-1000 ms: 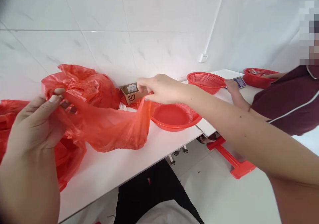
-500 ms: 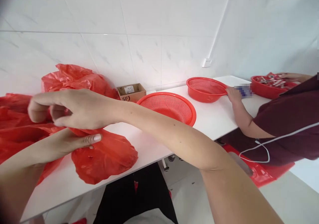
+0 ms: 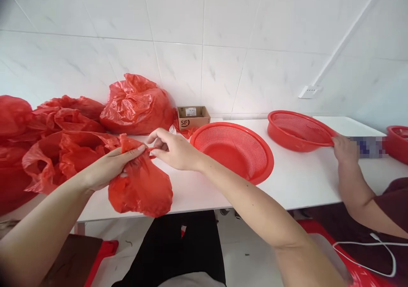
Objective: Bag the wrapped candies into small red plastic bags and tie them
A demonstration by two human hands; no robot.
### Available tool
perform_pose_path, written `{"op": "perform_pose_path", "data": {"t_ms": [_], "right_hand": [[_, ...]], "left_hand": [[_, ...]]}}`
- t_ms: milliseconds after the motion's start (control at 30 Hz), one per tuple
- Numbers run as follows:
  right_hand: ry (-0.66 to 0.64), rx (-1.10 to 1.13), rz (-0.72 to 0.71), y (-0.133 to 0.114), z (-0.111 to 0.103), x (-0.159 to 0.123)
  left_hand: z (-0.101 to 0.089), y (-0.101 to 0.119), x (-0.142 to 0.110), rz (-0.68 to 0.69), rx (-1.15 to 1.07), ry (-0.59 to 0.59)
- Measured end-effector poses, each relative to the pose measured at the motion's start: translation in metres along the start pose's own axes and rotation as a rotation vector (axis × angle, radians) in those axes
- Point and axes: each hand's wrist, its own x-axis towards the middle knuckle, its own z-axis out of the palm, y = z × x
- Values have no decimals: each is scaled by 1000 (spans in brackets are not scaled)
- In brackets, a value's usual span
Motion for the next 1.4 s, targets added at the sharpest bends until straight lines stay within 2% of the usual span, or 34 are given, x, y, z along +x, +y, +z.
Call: {"op": "perform_pose_path", "data": {"t_ms": [67,133,233,300,400,433,533,667,733,800,900,1033,1133,1200,1300,1400], "right_hand": [[134,17,-21,-10,2,-1],[202,71,-45,-24,5,-4],[111,120,-110,-39,13,-11],[90,113,-145,-37,19,-11],[270,150,-130,-18,26,-2],[292,174,-94,-9,29,3],[187,212,63,17,35,14],[221,269,118,34,37,17],[161,346,121,37,35,16],[70,383,165,36,31,13],[56,255,221,32,23,6],[122,-202,241,31,4,-5],[155,-507,327,46,-20,-10],[178,-659,390,62,-36,-11],[157,-758,448,81,-46,-7],[160,-701,448,79,-42,1]], "left_hand": [[-1,9,-1,45,23,-6],[-5,18,-2,96,57,-49],[-15,29,-3,184,152,-180],[-20,33,-3,230,225,-242],[-21,33,-3,271,329,-248],[-20,32,-2,285,362,-236],[-16,24,4,371,523,-154],[-11,3,17,604,820,128],[-8,-8,23,712,827,222],[-6,-16,27,766,754,245],[-8,-25,29,747,677,243],[-23,-46,21,660,738,216],[-39,-68,5,621,786,232],[-47,-80,-7,555,781,160],[-51,-88,-19,450,685,-5],[-46,-83,-13,425,407,-10]]}}
